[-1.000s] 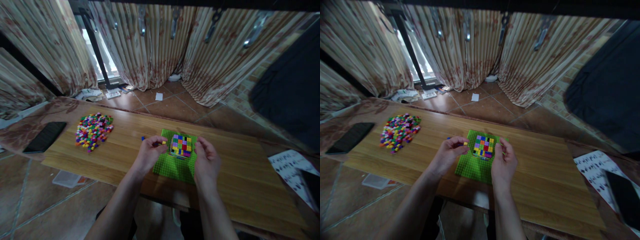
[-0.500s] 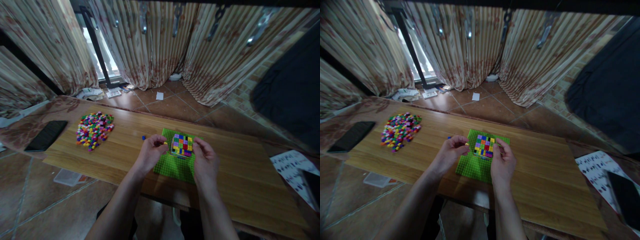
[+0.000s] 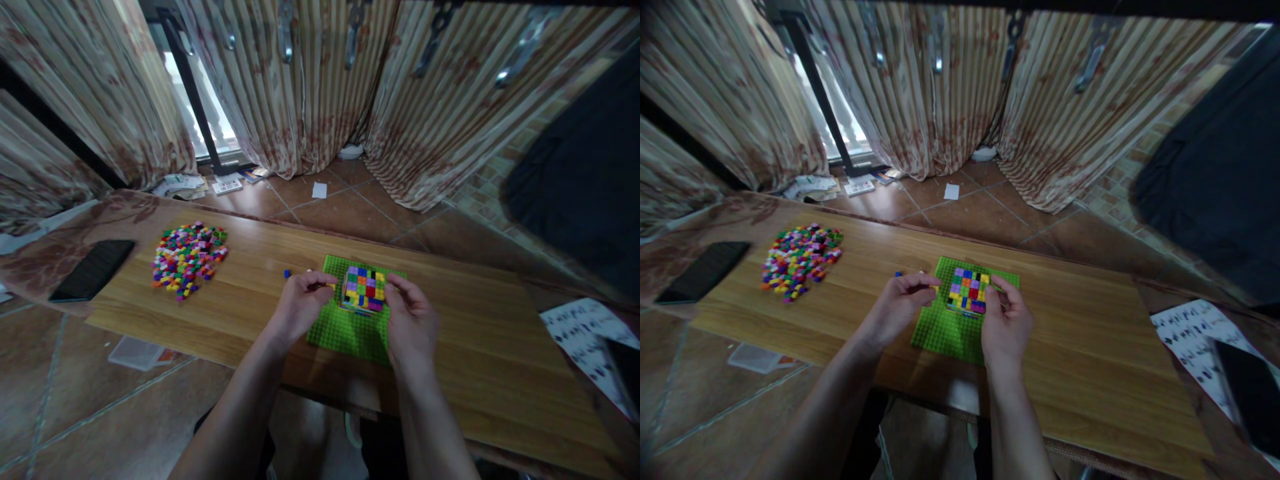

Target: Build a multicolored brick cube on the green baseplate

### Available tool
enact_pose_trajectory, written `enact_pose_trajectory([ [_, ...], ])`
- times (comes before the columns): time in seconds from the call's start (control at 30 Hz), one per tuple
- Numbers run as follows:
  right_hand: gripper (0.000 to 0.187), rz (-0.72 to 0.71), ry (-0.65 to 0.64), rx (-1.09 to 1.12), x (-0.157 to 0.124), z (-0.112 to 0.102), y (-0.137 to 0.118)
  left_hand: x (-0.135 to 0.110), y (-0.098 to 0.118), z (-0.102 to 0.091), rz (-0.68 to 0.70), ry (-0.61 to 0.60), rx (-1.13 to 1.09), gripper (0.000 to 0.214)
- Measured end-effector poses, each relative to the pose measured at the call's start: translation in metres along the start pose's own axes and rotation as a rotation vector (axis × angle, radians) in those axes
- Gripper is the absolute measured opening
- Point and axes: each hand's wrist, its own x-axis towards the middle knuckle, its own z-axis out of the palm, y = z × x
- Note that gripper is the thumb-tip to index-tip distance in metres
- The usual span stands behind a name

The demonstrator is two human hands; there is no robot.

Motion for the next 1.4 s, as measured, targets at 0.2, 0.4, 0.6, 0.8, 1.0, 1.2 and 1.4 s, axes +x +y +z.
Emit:
enact_pose_trajectory([
  [0.2,0.030,-0.010,-0.007,0.001,0.001,-0.001,0.004,-0.001,0.005,0.000,-0.041,-0.051,-0.062,0.010],
  [0.4,0.029,-0.128,-0.004,-0.126,0.000,-0.003,-0.001,-0.001,0.005,-0.001,-0.012,-0.057,-0.026,0.014],
  [0.6,0.016,-0.547,-0.189,-0.252,-0.014,-0.002,-0.028,-0.002,0.007,-0.001,0.025,-0.101,-0.044,0.024],
  [0.8,0.019,-0.611,-0.344,-0.312,-0.019,0.000,-0.027,-0.005,0.012,-0.001,0.016,-0.182,-0.057,0.033],
  [1.0,0.018,-0.664,-0.368,-0.362,-0.016,0.000,-0.024,-0.007,0.011,0.000,0.021,-0.285,-0.049,0.036],
  [1.2,0.012,-0.675,-0.406,-0.431,-0.015,-0.002,-0.024,-0.007,0.008,0.000,0.002,-0.310,-0.049,0.038],
  [1.4,0.012,-0.676,-0.437,-0.463,-0.013,-0.006,-0.022,-0.005,0.005,0.000,-0.001,-0.288,0.009,0.035],
])
